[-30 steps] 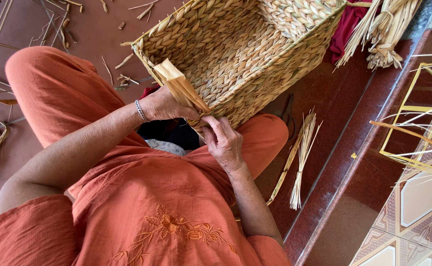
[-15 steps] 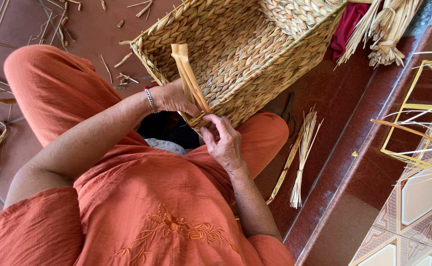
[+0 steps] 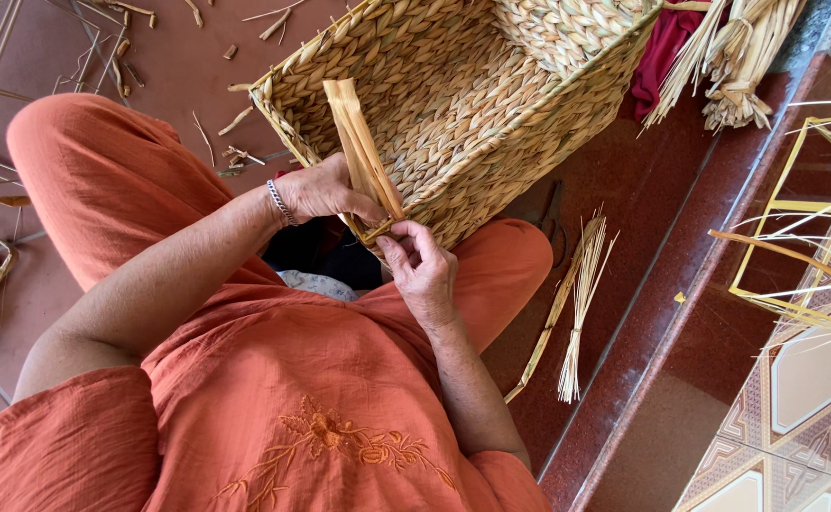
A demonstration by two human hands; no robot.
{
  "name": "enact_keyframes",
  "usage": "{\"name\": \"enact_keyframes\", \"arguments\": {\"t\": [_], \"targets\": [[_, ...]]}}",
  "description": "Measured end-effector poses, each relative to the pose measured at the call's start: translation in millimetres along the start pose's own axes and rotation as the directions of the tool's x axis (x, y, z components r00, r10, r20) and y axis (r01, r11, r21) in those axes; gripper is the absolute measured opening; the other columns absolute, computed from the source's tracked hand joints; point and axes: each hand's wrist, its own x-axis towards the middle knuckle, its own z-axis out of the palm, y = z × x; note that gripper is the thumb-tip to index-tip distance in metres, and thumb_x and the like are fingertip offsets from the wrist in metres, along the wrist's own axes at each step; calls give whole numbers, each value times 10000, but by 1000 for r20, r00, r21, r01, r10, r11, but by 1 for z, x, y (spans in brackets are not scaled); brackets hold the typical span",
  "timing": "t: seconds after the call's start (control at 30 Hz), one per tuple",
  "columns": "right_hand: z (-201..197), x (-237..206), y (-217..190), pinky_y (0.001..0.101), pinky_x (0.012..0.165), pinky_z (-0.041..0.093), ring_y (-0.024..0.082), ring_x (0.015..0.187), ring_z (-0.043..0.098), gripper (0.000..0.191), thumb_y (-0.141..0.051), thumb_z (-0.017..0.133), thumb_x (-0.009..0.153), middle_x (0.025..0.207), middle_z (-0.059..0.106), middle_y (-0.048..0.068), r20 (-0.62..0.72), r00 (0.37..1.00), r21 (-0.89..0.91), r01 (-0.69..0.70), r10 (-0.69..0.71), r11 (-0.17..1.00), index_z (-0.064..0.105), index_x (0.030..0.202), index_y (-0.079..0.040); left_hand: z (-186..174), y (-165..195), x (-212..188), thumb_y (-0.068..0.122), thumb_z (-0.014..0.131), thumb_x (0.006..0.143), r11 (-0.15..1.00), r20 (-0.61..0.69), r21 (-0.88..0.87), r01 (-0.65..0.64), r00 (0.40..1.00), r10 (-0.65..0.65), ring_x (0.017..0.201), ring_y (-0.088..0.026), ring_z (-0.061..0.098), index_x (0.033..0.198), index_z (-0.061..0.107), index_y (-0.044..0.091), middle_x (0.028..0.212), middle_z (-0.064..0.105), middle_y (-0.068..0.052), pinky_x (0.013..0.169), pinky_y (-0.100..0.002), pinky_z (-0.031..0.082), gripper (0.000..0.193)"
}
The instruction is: The person sits on the floor with a woven water hyacinth basket on their lap and weaves flat palm-leaf strips around the basket's rim, tucking and threading the strips along the edge to bind it. Near the end they pick up scissors and trim the strip ends, then set the basket down.
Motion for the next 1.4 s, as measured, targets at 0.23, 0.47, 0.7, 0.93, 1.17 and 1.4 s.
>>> {"name": "enact_keyframes", "arguments": {"t": [0.23, 0.47, 0.7, 0.93, 1.17, 1.4], "targets": [[7, 4, 5, 213, 478, 504, 35, 563, 627, 110, -22, 715, 943, 700, 670, -3, -18, 997, 140, 78, -76, 987, 606, 922, -23, 2, 3, -1, 140, 822, 770, 998, -14, 47, 30, 999, -29, 1008, -133, 729, 1146, 714, 76, 1041, 778, -26, 935, -285, 590, 396], [-29, -41, 37, 204, 346, 421, 26, 440, 535, 118, -24, 610, 951, 610, 608, 8, 272, 949, 452, -271, 158, 850, 576, 839, -32, 0, 2, 3, 224, 899, 752, 987, 54, 141, 78, 995, -87, 940, -172, 707, 1148, 722, 10, 1020, 771, -81, 855, -310, 577, 483], [-131, -148, 81, 238, 294, 439, 66, 364, 519, 60, -58, 605, 829, 548, 605, 31, 523, 700, 101, -617, 486, 780, 607, 772, -38, -5, 4, 4, 263, 934, 682, 953, 120, 298, 52, 989, -91, 881, -142, 682, 1199, 676, 52, 949, 728, -31, 771, -291, 572, 616], [-148, -209, 76, 319, 466, 557, 162, 523, 603, 51, -71, 713, 874, 737, 679, 102, 394, 223, -350, -861, 892, 370, 672, 876, -40, 2, 15, -8, 259, 914, 695, 870, 36, 492, -16, 999, -2, 771, -166, 670, 1132, 685, 57, 848, 704, -42, 662, -306, 558, 533], [-122, -127, 36, 410, 898, 596, 237, 1034, 711, 254, -123, 745, 889, 1114, 749, 161, 190, 966, -259, -124, 176, 958, 713, 1117, -18, 46, 16, -52, 210, 839, 778, 336, -63, 931, -144, 841, 537, 969, -248, 594, 838, 749, 123, 895, 675, -38, 992, -514, 400, 138], [-16, -32, 17, 312, 601, 527, 187, 700, 661, 141, -134, 701, 959, 806, 703, 104, 136, 969, 93, -220, 207, 971, 677, 916, -2, 68, -1, -68, 130, 762, 832, 18, 37, 996, -89, 576, 816, 1086, -257, 578, 972, 682, 96, 1070, 659, -61, 1122, -553, 347, 165]]}}
